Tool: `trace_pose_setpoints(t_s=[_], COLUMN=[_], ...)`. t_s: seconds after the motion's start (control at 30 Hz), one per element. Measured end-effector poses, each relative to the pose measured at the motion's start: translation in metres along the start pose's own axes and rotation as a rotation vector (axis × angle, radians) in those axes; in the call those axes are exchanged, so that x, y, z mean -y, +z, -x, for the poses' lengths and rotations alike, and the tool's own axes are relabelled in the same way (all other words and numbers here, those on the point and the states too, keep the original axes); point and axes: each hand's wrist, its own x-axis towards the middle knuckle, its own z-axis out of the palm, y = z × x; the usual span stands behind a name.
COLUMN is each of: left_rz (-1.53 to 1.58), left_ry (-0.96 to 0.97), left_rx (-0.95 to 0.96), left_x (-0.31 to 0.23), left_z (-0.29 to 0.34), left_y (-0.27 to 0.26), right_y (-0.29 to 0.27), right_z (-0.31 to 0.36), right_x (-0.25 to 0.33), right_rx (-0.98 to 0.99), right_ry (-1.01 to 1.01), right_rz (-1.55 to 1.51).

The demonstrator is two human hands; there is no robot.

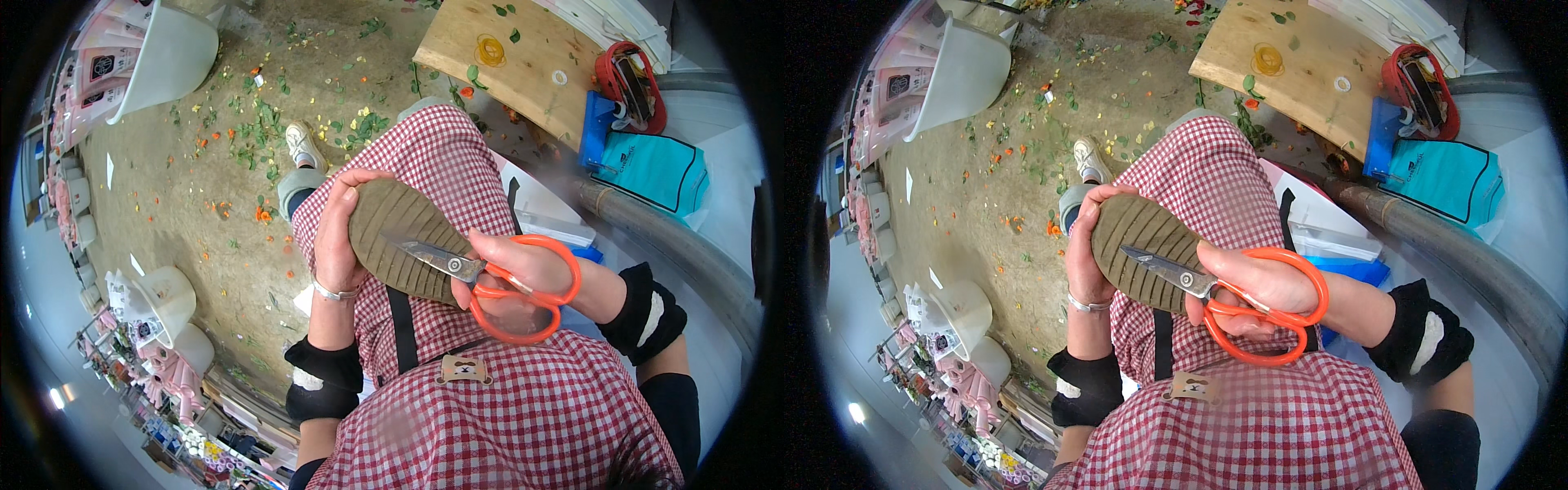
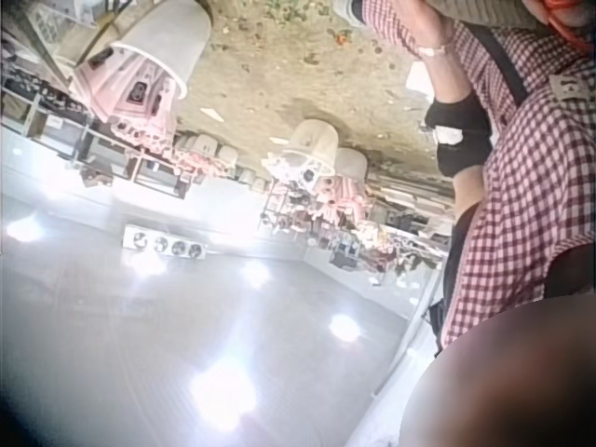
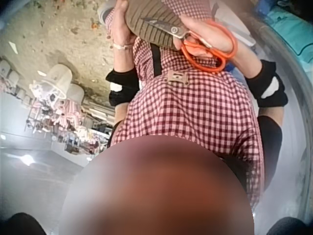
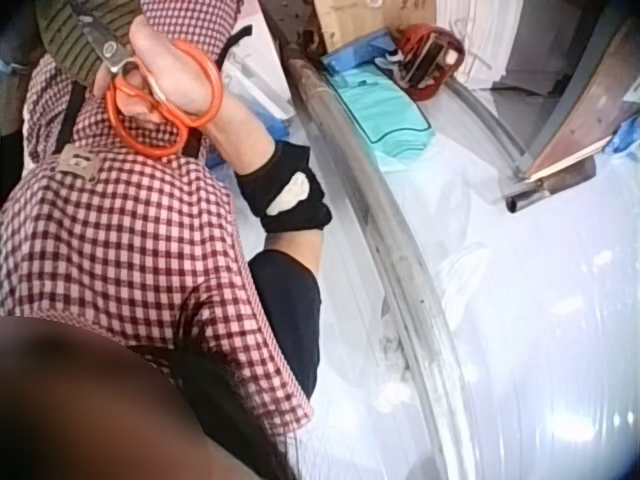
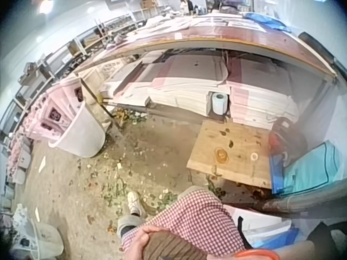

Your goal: The person sits and uses orange-handled scissors to cut along the grooves of a brown shoe sole held in their left hand. The person repeatedly snips the sole while seated, with scattered flower petals visible on the floor.

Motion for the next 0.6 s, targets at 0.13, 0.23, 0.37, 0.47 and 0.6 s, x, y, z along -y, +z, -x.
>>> trace_pose_setpoints(t_s=[0.13,0.23,0.37,0.47,0.6], left_rz=[0.016,0.036,0.042,0.046,0.045], left_ry=[-0.005,-0.013,-0.011,-0.01,-0.008], left_rx=[-0.009,-0.017,-0.009,-0.007,-0.011], left_x=[0.002,0.003,0.005,0.006,0.006], left_z=[0.0,0.0,-0.001,-0.001,-0.001], left_y=[-0.001,-0.003,-0.006,-0.006,-0.004], right_y=[0.002,-0.002,-0.002,-0.001,-0.004], right_z=[-0.002,0.005,0.009,0.004,-0.002], right_x=[0.002,0.011,0.013,0.004,-0.004], right_rx=[0.012,0.108,0.109,0.074,0.045], right_ry=[-0.059,-0.12,-0.131,-0.002,-0.027], right_rz=[-0.005,-0.196,-0.298,-0.102,-0.097])
